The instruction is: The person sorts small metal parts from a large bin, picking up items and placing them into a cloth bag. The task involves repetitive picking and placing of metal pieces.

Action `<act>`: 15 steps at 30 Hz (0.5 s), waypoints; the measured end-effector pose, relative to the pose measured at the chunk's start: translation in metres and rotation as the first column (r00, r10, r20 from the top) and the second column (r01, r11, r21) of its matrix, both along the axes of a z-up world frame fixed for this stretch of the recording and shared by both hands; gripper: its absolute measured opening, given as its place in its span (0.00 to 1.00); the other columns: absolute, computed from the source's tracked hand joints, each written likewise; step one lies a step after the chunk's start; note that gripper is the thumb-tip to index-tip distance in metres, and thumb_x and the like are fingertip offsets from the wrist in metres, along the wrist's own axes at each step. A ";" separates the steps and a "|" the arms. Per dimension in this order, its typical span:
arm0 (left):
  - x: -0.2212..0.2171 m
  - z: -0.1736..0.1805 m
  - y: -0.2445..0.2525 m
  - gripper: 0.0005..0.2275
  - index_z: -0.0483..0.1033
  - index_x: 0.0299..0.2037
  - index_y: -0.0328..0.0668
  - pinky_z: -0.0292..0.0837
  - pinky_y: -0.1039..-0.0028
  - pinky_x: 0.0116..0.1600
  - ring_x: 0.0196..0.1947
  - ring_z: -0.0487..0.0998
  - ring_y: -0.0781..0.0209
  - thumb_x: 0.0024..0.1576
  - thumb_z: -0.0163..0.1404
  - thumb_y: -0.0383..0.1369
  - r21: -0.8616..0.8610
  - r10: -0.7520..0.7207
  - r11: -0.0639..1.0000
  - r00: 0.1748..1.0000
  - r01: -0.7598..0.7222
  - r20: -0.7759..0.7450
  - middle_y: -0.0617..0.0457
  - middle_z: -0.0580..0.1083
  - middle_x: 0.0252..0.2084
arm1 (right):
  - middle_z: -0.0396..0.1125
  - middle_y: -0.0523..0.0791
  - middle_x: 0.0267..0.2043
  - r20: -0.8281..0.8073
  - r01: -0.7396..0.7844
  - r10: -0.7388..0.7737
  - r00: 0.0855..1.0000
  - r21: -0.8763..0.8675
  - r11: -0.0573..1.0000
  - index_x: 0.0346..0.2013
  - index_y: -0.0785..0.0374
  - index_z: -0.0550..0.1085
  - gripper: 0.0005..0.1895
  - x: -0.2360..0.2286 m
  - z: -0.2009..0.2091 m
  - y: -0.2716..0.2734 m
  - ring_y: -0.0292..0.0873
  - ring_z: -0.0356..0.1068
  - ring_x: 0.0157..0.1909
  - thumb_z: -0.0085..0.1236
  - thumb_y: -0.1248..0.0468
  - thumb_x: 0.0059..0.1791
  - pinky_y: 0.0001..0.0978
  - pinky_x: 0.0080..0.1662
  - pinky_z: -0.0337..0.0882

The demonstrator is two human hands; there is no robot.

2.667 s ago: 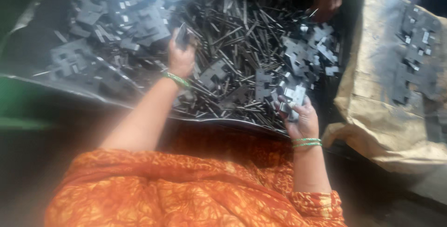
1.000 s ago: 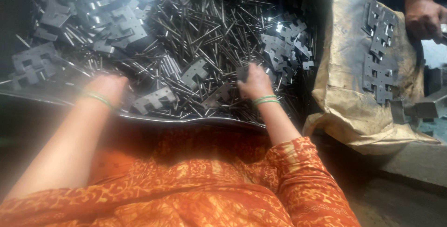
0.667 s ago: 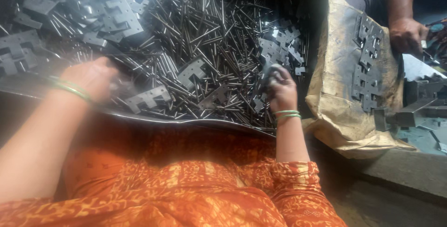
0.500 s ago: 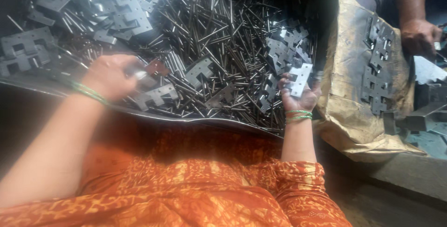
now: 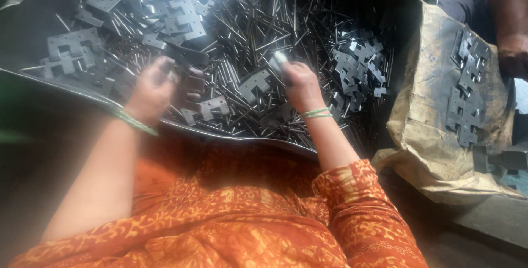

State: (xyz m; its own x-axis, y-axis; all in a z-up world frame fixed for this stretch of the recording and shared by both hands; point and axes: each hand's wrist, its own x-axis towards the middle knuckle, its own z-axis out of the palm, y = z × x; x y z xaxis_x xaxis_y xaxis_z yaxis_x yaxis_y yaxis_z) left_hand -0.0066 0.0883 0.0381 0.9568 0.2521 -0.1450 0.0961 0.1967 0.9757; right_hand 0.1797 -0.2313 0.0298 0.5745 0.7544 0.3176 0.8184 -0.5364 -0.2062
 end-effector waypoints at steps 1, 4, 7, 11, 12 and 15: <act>-0.005 0.000 0.002 0.07 0.72 0.49 0.41 0.81 0.60 0.47 0.41 0.82 0.52 0.66 0.42 0.30 -0.378 0.024 0.926 0.998 0.001 0.063 0.47 0.79 0.44 | 0.76 0.49 0.42 0.083 -0.024 0.029 0.996 -0.058 0.998 0.55 0.58 0.75 0.27 0.000 -0.004 0.006 0.56 0.74 0.54 0.57 0.77 0.42 0.46 0.54 0.74; -0.019 0.005 0.007 0.09 0.71 0.51 0.41 0.80 0.61 0.43 0.42 0.82 0.50 0.65 0.48 0.19 -0.679 0.144 0.726 0.941 0.110 0.306 0.40 0.79 0.49 | 0.76 0.49 0.39 0.271 0.078 0.006 0.962 -0.296 0.952 0.51 0.59 0.75 0.22 -0.006 -0.021 0.024 0.60 0.72 0.55 0.56 0.73 0.43 0.49 0.52 0.73; -0.025 0.011 0.011 0.06 0.70 0.51 0.36 0.79 0.66 0.55 0.47 0.81 0.53 0.67 0.45 0.20 -0.799 0.289 0.577 0.872 0.170 0.394 0.42 0.77 0.48 | 0.75 0.51 0.32 0.273 0.135 -0.025 0.962 -0.393 0.910 0.54 0.62 0.75 0.21 -0.009 -0.026 0.033 0.61 0.73 0.54 0.53 0.72 0.45 0.48 0.51 0.74; -0.014 0.015 0.011 0.19 0.71 0.59 0.35 0.77 0.59 0.66 0.50 0.79 0.52 0.56 0.43 0.21 -0.886 0.372 0.464 0.913 -0.025 0.169 0.45 0.75 0.45 | 0.75 0.53 0.39 0.006 0.235 -0.252 0.968 -0.375 0.897 0.49 0.60 0.75 0.15 -0.011 0.016 0.017 0.57 0.75 0.51 0.52 0.74 0.50 0.46 0.54 0.75; -0.012 0.013 0.006 0.20 0.71 0.61 0.35 0.77 0.60 0.64 0.50 0.78 0.52 0.56 0.44 0.21 -0.904 0.328 0.428 0.928 0.022 0.177 0.46 0.74 0.45 | 0.74 0.54 0.39 -0.141 0.319 -0.412 0.900 -0.431 0.844 0.51 0.59 0.76 0.18 -0.014 0.032 0.008 0.55 0.75 0.46 0.53 0.75 0.48 0.45 0.49 0.76; -0.008 0.001 -0.028 0.25 0.70 0.62 0.31 0.76 0.61 0.65 0.52 0.77 0.51 0.50 0.45 0.24 -0.856 0.151 0.501 0.962 0.123 0.227 0.45 0.74 0.48 | 0.75 0.49 0.41 -0.623 0.421 -0.444 0.644 -0.197 0.886 0.49 0.65 0.75 0.14 -0.029 0.074 -0.014 0.46 0.77 0.43 0.56 0.73 0.48 0.37 0.45 0.77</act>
State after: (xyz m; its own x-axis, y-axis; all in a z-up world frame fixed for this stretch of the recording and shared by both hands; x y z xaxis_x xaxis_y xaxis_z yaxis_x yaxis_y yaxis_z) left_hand -0.0144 0.0603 0.0395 0.9869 0.1468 -0.0664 -0.1199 0.9444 0.3061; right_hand 0.1502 -0.2453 0.1040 0.8902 0.3698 -0.2661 0.1692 -0.8106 -0.5606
